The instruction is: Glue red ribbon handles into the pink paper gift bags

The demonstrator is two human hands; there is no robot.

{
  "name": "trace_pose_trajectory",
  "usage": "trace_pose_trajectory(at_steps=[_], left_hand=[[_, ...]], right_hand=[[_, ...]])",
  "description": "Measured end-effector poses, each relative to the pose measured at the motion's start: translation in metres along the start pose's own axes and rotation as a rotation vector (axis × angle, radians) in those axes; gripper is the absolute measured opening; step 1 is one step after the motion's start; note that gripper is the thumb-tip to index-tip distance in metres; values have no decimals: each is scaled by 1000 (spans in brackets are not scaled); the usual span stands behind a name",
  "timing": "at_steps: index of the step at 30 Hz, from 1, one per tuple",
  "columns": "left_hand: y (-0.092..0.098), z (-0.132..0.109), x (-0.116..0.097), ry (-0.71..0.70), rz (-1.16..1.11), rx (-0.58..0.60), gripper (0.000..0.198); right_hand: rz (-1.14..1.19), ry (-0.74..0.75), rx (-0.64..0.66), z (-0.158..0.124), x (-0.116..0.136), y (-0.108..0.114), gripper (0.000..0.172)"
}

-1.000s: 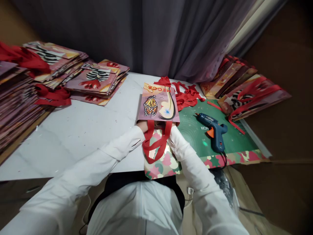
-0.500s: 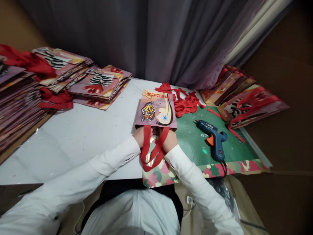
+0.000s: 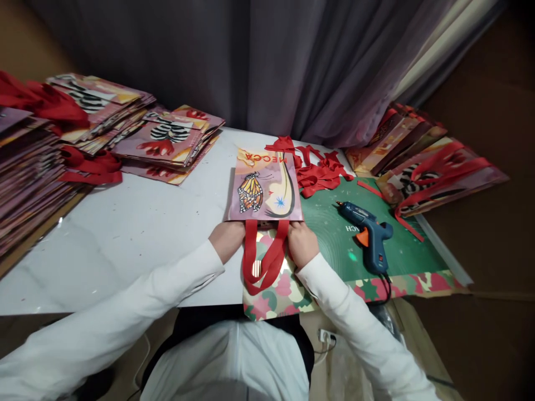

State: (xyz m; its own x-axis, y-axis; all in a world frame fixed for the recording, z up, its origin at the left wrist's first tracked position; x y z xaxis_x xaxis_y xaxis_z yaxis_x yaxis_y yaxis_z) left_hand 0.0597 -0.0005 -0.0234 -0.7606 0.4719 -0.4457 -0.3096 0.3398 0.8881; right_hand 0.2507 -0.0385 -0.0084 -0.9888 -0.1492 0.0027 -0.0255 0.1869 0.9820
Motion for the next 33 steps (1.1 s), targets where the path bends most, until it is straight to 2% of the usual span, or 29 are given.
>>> trace_pose_trajectory(at_steps=[4,9,13,15,17,19,21,24,28,33], left_hand=[[0,-15,1,-5,228,91,39],[6,-15,-2,-88,334,77,37],[22,-13,2,-200,378,40,27],[38,-14,2,-259,396,-24,29],[58,-18,-3,-363,414,-167,34],[81,-25,-12,-490,450,-372,36],[101,-32,-23,-571,500,-553,32],[121,-38,-39,-628,510,-676,26],[136,-39,-48,-673,504,-650,30],[152,-33,-44,-646,468,-628,32]], right_hand=[[-29,19,-13,-4,-1,-2,32],[-64,69,-45,-7,-4,-2,30],[-98,186,-128,-13,-13,-1,31],[-134,279,-293,-17,-18,4,31],[-153,353,-549,-23,-22,15,30],[-120,333,-817,-30,-25,33,26],[-17,235,-975,-35,-25,53,21],[208,170,-977,-36,-20,80,13],[358,252,-920,-31,-13,100,16],[413,265,-863,-27,-9,110,19]])
Point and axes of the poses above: each hand's wrist, its own z-axis towards the middle knuckle, its own y-axis out of the back of the hand, x = y × z, the point moved 2 cm from there along z, towards the middle knuckle, and after that the axes turned 8 degrees about x, right-handed, at the moved point
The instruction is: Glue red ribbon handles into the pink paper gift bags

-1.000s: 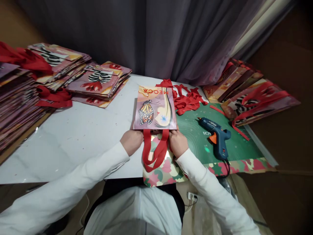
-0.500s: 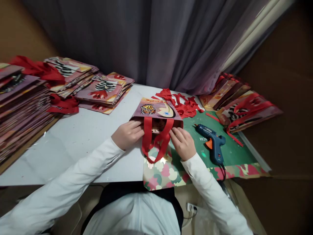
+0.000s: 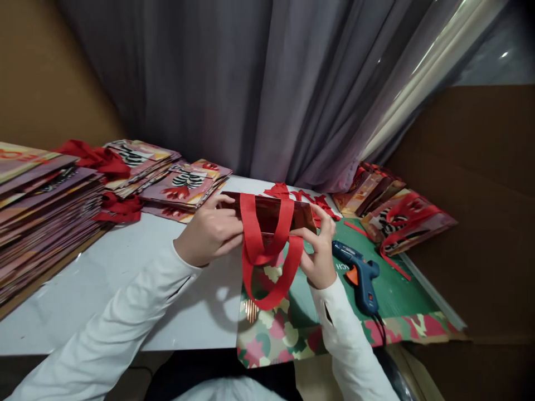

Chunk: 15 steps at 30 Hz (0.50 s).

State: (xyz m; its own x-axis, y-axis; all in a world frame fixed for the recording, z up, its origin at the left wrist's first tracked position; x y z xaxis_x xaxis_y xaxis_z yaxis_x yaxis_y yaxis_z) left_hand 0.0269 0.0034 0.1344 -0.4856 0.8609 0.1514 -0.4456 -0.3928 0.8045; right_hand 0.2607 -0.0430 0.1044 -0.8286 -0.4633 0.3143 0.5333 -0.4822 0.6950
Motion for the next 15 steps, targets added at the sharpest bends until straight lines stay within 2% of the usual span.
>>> trace_pose_trajectory(at_steps=[3,5,9,11,13,15], left_hand=[[0,6,7,76,-41,7,40],[0,13,12,197,-64,36,44],[5,33,23,498,-79,219,33],[10,45,30,592,-159,300,29],[16,57,35,598,-367,280,33],[20,67,39,550,-593,188,40]], right_hand=[[92,-21,-35,5,3,-1,27],[161,-70,-55,11,4,-2,35],[331,-207,-53,32,0,-7,41],[422,-253,-38,45,-5,-8,42],[504,-287,17,58,-12,-10,44],[576,-301,101,66,-19,-11,43]])
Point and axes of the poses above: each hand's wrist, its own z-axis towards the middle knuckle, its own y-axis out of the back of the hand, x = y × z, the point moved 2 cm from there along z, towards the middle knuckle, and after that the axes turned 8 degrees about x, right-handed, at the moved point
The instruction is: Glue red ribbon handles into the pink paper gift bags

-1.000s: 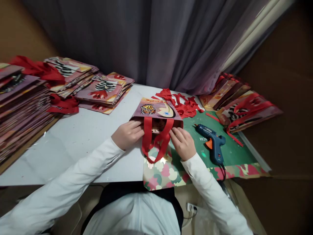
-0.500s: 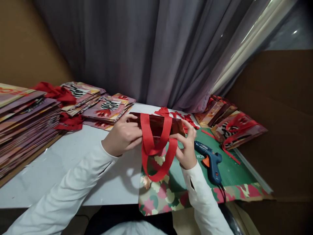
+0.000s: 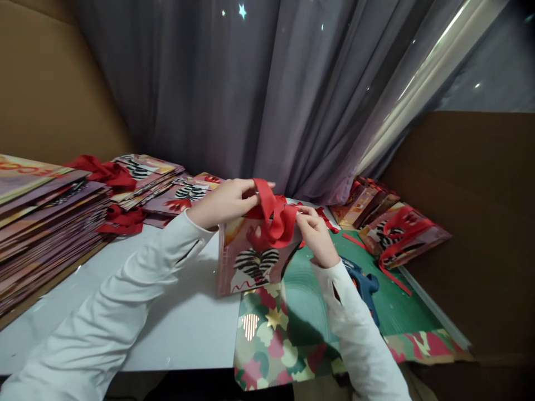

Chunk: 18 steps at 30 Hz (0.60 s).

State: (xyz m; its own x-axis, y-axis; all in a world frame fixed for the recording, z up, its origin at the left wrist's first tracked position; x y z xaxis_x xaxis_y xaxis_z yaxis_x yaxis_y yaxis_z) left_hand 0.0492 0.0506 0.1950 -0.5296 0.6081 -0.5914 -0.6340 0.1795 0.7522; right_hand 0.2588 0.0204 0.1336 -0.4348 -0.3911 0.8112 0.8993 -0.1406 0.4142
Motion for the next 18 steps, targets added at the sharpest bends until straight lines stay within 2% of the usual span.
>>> trace_pose_trajectory(at_steps=[3,6,8,10,12,14,16,17,18], left_hand=[[7,11,1,-27,-211,-41,46],[14,24,19,102,-448,-88,46],[19,34,42,216,-632,-71,39],[20,44,69,341,-751,80,34],[22,49,95,396,-747,210,39],[25,49,112,405,-649,277,43],[28,42,114,384,-488,277,46],[30,36,108,363,-394,245,47],[33,30,97,341,-309,164,48]], right_hand=[[45,11,50,6,-3,3,41],[76,66,27,4,-4,5,41],[107,91,57,0,-5,6,43],[127,108,97,-4,-5,8,42],[141,96,122,-8,-6,10,40],[148,52,137,-10,-7,11,38],[134,22,137,-12,-6,10,35],[119,25,127,-13,-5,9,34],[104,36,113,-13,-3,8,32]])
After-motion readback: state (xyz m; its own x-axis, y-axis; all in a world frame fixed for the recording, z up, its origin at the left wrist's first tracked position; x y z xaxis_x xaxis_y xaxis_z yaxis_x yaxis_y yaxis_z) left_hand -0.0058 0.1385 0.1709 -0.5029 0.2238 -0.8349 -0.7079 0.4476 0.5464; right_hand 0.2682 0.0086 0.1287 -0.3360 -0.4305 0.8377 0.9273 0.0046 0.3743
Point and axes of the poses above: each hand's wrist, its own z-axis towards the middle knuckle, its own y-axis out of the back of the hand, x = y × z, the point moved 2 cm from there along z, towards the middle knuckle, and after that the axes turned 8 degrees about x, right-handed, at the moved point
